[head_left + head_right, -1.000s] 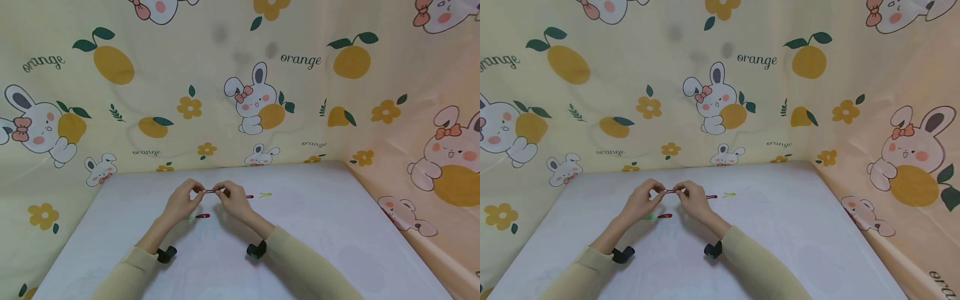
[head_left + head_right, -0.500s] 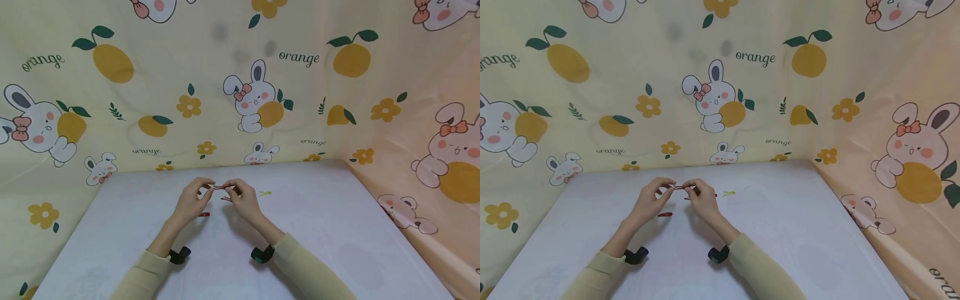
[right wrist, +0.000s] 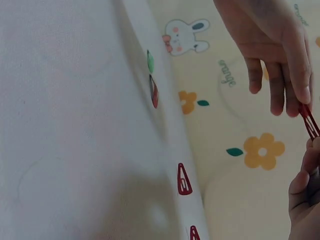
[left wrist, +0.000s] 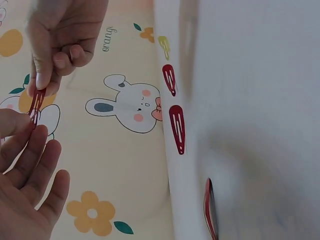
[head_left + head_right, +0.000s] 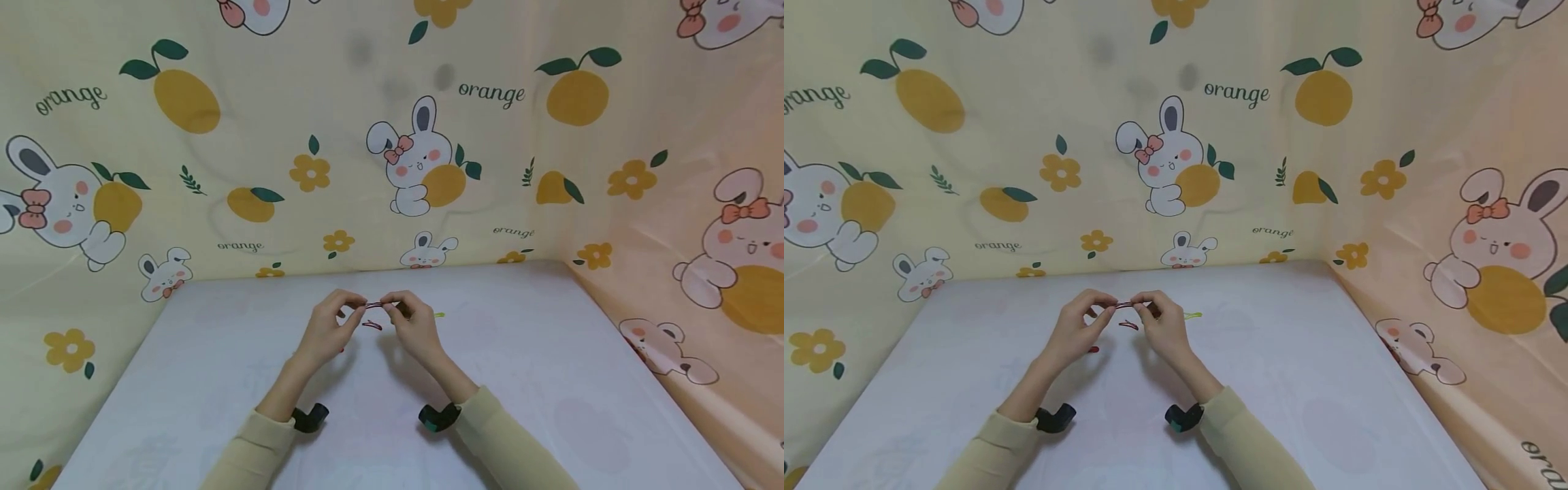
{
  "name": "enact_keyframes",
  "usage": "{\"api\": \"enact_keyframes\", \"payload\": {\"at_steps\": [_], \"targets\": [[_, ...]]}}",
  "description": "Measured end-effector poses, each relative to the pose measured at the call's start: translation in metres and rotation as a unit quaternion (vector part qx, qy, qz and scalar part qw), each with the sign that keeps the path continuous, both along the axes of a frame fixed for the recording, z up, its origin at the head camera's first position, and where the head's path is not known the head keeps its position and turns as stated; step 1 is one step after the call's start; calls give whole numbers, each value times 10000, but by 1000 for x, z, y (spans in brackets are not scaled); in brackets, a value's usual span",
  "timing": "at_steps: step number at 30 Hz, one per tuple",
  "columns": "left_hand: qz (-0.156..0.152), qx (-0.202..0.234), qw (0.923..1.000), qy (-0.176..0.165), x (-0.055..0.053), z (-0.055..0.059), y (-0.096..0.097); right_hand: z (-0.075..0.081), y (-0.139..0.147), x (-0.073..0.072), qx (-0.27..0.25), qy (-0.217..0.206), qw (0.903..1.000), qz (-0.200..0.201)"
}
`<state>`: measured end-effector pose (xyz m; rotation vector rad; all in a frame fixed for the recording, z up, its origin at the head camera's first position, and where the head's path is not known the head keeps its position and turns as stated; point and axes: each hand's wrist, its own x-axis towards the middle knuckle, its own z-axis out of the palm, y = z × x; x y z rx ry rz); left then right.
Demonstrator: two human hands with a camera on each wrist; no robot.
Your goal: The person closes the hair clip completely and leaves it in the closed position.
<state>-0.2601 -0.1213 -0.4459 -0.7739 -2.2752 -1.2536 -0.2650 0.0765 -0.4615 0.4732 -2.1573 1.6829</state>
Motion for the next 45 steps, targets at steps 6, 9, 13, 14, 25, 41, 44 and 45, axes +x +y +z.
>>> {"api": "enact_keyframes", "payload": {"at_steps": [6,9,13,14,25,41,44,45], "targets": [[-83,128,9997,179,-1,1,8,18,5,13,-68,-51,10000,33],[-115,190,9996,180,-1,2,11,29,6,22,-106,-5,9999,55],[-149,223,9995,135,-2,1,13,30,8,24,-123,32,9999,75],[-152,223,9995,148,-2,1,14,30,9,24,-105,31,9999,71],[-45,185,9998,75,-1,-1,15,0,13,3,87,-225,9997,40],[3,149,9999,57,0,-3,15,-2,15,4,420,-203,9985,287],[-11,144,9999,40,0,-4,15,-3,15,5,448,-197,9984,280],[-24,145,9999,37,-1,-4,15,-3,15,5,456,-201,9984,278]]}}
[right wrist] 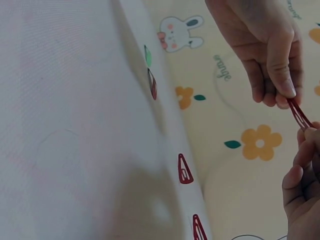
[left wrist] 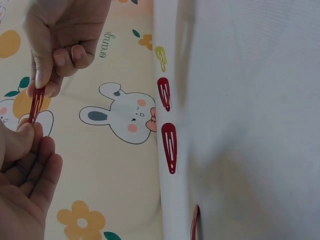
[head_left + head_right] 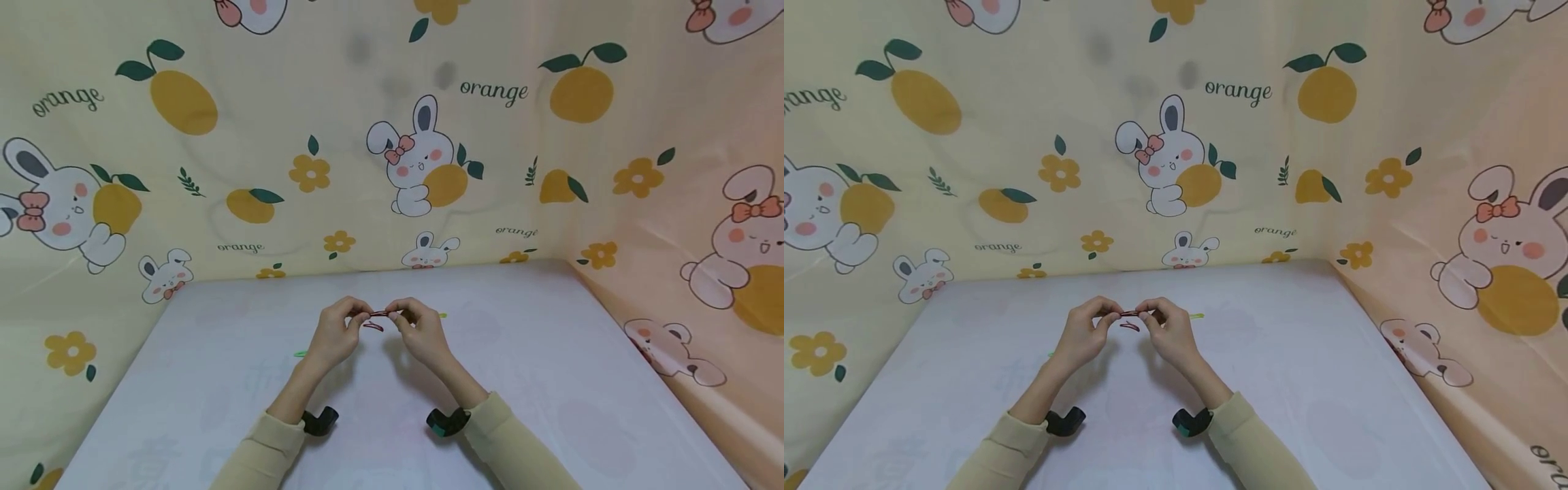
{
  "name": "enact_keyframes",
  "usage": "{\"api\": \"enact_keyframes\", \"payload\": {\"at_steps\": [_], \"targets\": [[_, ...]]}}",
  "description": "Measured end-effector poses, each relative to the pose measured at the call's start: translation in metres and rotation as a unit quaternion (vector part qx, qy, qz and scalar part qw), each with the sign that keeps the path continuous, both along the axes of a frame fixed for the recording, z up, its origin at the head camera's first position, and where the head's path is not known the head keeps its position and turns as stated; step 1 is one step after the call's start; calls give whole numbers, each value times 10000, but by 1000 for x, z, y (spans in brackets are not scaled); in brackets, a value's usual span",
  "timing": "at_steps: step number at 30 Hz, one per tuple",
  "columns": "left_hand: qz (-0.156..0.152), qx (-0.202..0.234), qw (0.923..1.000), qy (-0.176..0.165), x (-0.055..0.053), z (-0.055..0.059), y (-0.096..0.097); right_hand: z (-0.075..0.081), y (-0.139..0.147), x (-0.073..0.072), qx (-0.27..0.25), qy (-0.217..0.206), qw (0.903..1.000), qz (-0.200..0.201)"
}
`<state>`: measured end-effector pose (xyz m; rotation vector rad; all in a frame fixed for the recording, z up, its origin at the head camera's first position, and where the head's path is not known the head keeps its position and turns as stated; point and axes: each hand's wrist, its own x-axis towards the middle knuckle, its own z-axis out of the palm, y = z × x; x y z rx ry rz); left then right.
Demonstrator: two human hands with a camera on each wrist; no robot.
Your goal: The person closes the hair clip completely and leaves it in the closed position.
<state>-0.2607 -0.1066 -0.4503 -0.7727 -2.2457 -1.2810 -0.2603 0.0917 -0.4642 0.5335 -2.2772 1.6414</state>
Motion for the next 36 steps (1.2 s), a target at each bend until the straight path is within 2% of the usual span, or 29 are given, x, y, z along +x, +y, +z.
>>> {"api": "enact_keyframes", "payload": {"at_steps": [9,16,23,27,30,36], "targets": [[-37,-52,9998,-171,-2,0,0,-1,1,-3,113,25,9999,-26],[-96,-87,9995,-272,-4,-2,0,-2,3,-6,-1,61,10000,2],[-167,-241,9952,-935,-3,1,-3,-4,4,-5,-67,-138,9997,209],[-212,-229,9934,-1105,-4,1,-4,-4,4,-5,-147,-305,9992,215],[-235,-256,9940,-1035,-3,1,-5,-4,4,-5,-222,-440,9987,163],[-250,-477,9975,-447,-3,1,-7,-5,4,-5,-472,-571,9972,96]]}}
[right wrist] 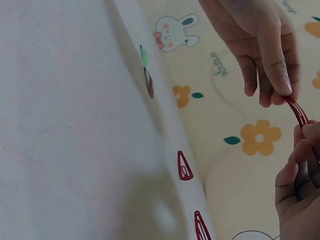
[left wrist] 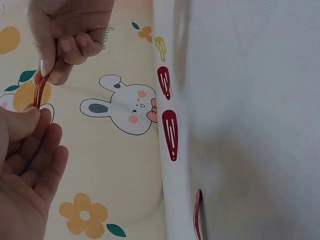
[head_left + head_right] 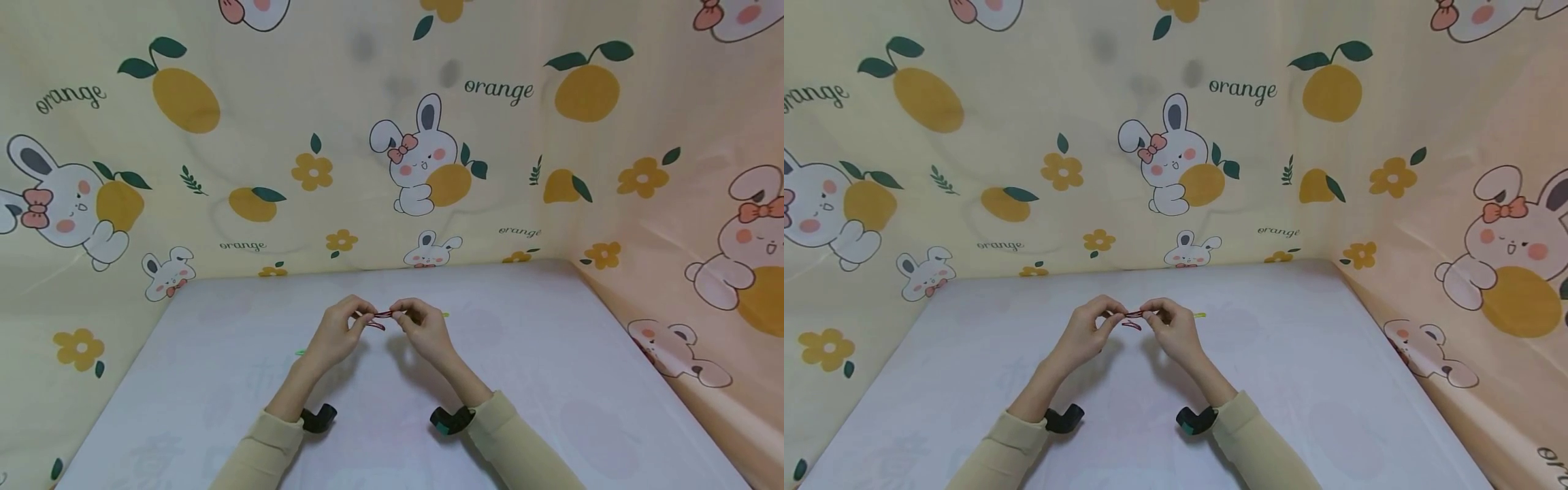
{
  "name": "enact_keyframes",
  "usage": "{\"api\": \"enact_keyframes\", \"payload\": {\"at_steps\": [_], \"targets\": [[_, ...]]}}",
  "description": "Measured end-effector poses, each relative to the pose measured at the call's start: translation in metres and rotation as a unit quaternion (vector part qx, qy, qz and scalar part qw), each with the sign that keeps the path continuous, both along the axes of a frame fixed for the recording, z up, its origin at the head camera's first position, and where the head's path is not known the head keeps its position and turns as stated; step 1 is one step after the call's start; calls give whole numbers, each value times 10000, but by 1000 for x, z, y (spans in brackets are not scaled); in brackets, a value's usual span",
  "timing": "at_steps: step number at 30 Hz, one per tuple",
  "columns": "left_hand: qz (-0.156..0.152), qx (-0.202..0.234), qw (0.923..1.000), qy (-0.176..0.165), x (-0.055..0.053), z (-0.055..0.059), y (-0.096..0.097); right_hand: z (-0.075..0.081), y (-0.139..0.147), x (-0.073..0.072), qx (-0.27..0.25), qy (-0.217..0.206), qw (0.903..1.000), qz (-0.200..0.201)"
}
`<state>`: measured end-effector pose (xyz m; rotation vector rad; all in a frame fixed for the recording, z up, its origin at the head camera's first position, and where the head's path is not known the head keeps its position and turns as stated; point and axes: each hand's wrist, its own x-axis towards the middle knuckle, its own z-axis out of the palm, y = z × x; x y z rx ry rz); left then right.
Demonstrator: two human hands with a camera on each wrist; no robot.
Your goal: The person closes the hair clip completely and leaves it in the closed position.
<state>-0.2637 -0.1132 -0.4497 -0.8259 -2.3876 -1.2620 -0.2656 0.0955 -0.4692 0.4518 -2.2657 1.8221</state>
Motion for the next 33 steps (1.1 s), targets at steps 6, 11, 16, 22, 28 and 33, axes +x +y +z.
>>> {"api": "enact_keyframes", "payload": {"at_steps": [6,11,16,22,28,33], "targets": [[27,-186,9988,443,-1,-1,1,2,-3,1,-397,-259,9989,3],[64,-323,9955,890,-3,-5,0,4,-5,2,-815,-697,9942,68],[39,-369,9935,1080,-5,-8,-1,3,-5,2,-1040,-1058,9888,151],[93,-427,9951,891,-3,-9,-2,1,-4,3,-1035,-1175,9875,185],[314,-458,9953,795,-2,-7,-3,0,-7,2,-989,-1145,9884,163],[477,-439,9947,797,-4,-6,-5,0,-10,1,-675,-877,9937,157]]}}
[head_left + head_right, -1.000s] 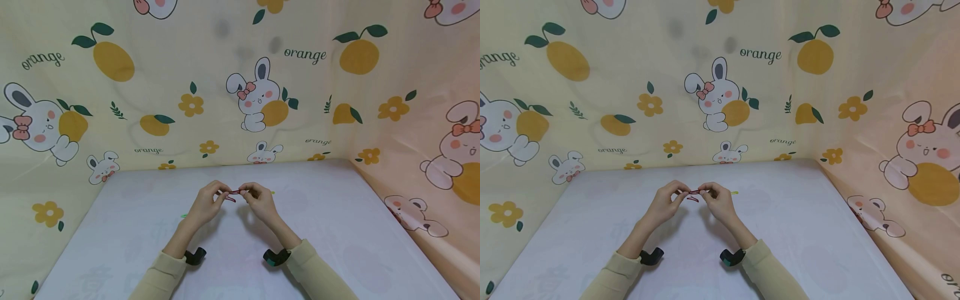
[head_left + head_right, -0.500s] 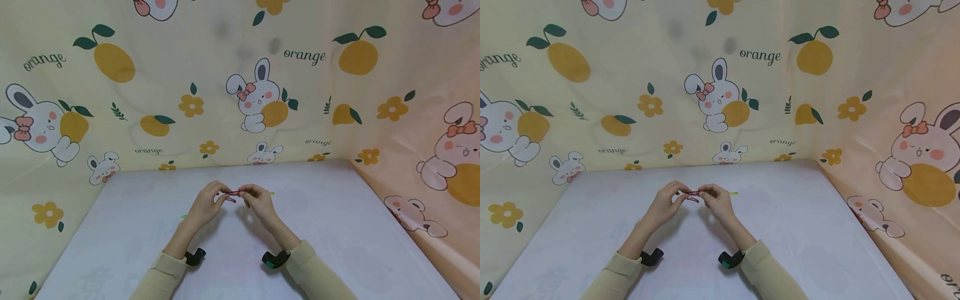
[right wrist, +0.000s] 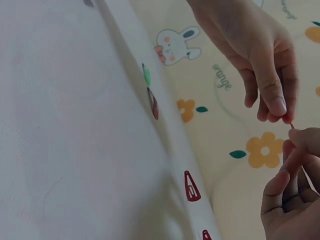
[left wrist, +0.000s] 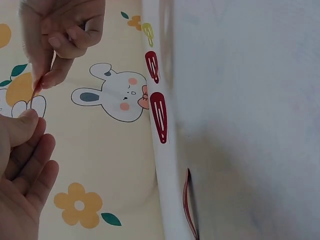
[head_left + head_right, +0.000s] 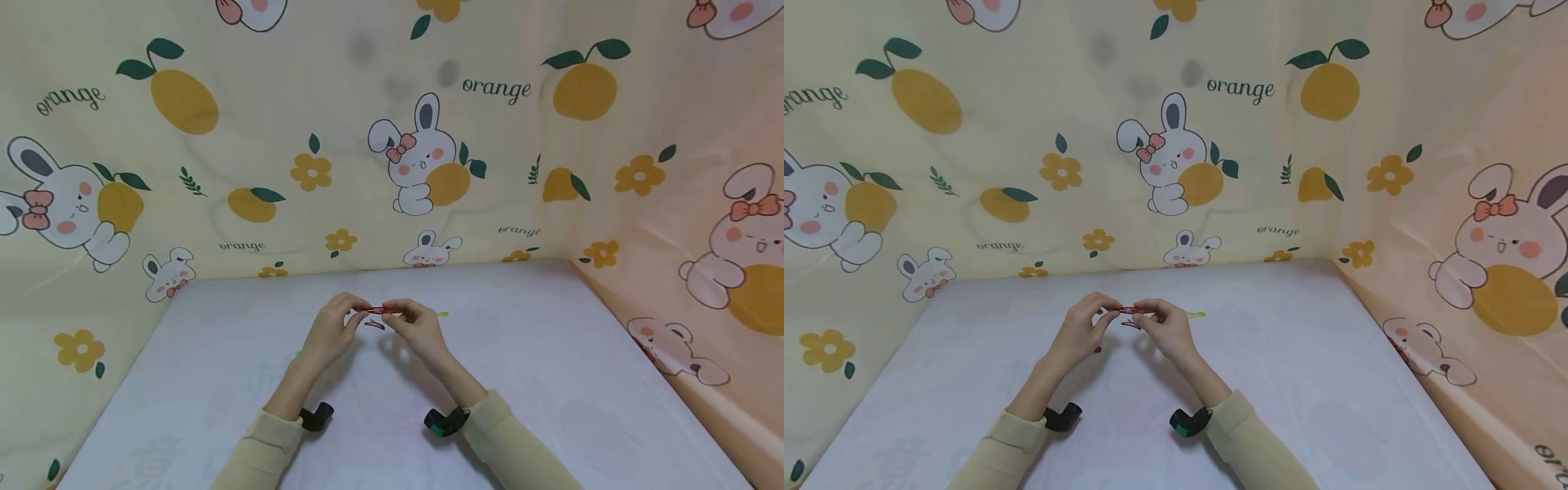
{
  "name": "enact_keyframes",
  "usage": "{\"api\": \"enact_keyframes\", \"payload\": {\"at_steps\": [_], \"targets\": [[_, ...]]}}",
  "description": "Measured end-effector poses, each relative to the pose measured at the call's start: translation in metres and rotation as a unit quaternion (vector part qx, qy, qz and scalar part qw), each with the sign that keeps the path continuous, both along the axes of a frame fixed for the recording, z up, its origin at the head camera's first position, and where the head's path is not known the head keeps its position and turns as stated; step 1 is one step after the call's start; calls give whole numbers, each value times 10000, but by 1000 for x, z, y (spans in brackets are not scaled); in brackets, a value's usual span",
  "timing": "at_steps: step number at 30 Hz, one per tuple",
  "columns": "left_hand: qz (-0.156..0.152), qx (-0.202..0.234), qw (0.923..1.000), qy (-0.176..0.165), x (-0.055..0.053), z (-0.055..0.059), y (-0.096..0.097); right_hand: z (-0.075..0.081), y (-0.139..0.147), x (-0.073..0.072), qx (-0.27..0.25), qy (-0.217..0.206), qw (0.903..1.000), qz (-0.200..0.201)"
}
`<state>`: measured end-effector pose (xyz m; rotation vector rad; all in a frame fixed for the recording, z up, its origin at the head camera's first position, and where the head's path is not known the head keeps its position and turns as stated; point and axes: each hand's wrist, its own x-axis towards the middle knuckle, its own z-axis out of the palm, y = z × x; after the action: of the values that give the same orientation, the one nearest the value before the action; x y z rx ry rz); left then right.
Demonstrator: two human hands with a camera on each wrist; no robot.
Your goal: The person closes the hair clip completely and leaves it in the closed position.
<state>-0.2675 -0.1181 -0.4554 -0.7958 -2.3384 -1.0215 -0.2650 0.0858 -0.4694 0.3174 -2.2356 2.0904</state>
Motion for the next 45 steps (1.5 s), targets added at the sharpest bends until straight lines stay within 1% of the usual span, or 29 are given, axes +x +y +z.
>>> {"api": "enact_keyframes", "payload": {"at_steps": [3,7,12,17,21,26,32,35,39,45], "targets": [[48,14,10000,-10,-1,0,-1,0,-1,-2,407,270,9988,-57],[75,-21,9999,-107,-2,-1,-2,0,-2,-5,936,690,9931,-167],[141,-100,9991,-391,-3,0,-5,0,-3,-10,1534,1124,9817,-141],[219,-263,9968,-720,-4,-1,-9,-2,-4,-16,1918,1318,9726,29],[309,-455,9931,-1032,-4,-1,-10,-5,-5,-18,2100,1294,9690,173],[507,-795,9843,-1493,-3,-2,-12,-8,-5,-19,2325,1142,9651,377],[529,-1116,9743,-1884,-5,-6,-13,-11,-5,-22,2686,909,9567,663],[477,-1273,9701,-2010,-6,-9,-14,-13,-5,-24,2808,760,9530,844],[393,-1433,9666,-2090,-7,-12,-15,-16,-5,-26,3018,666,9450,1074],[324,-1563,9635,-2151,-8,-17,-15,-20,-6,-28,3414,688,9276,1355]]}}
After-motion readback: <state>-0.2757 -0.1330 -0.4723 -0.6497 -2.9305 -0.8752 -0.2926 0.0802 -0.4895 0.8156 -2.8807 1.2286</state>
